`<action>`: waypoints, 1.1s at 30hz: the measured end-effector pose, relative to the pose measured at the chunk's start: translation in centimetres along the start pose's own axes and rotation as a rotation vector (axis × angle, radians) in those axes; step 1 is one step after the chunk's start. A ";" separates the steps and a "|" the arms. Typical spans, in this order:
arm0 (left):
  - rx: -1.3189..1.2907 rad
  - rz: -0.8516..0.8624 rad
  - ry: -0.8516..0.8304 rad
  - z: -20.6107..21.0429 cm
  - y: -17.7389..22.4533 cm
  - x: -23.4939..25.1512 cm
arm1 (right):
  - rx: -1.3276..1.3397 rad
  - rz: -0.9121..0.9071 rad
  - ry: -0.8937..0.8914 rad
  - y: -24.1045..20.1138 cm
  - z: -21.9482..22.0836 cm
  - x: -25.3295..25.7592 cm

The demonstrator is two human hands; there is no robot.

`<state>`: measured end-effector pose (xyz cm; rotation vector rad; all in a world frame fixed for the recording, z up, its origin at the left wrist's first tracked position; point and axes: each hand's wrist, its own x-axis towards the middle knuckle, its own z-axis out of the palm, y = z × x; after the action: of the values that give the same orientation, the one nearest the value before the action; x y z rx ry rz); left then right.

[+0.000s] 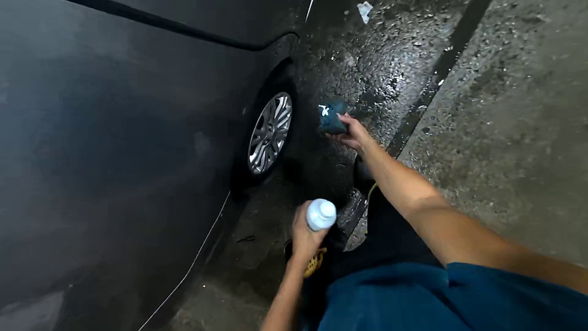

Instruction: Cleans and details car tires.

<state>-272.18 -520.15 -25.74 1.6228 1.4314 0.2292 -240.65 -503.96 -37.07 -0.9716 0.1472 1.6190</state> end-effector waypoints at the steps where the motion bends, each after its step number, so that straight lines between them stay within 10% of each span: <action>1: -0.012 -0.002 -0.023 2.0 -1.0 0.8 | -0.070 -0.015 0.021 0.6 -0.3 2.9; 10: -0.105 -0.224 0.094 13.0 -19.3 5.9 | -0.709 -0.689 0.134 6.9 1.4 28.6; 15: -0.023 -0.171 0.383 12.8 -24.4 11.1 | -0.562 -0.241 0.369 19.8 -1.9 32.8; 19: -0.011 -0.067 0.470 10.6 -25.6 14.5 | -0.449 -0.234 0.339 17.3 -1.6 34.0; 25: -0.006 -0.021 0.457 9.0 -26.0 13.2 | -0.642 -0.977 0.227 7.0 10.5 25.3; 30: 0.026 -0.061 0.294 9.9 -26.8 13.0 | -0.907 -1.684 -0.437 19.4 17.4 10.0; 33: 0.073 -0.044 0.233 9.6 -27.5 13.9 | -1.116 -1.872 -0.946 25.1 16.0 9.7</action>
<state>-280.37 -516.07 -56.68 1.6642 1.6669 0.3537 -270.03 -495.24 -43.06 -0.4700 -1.8773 0.0319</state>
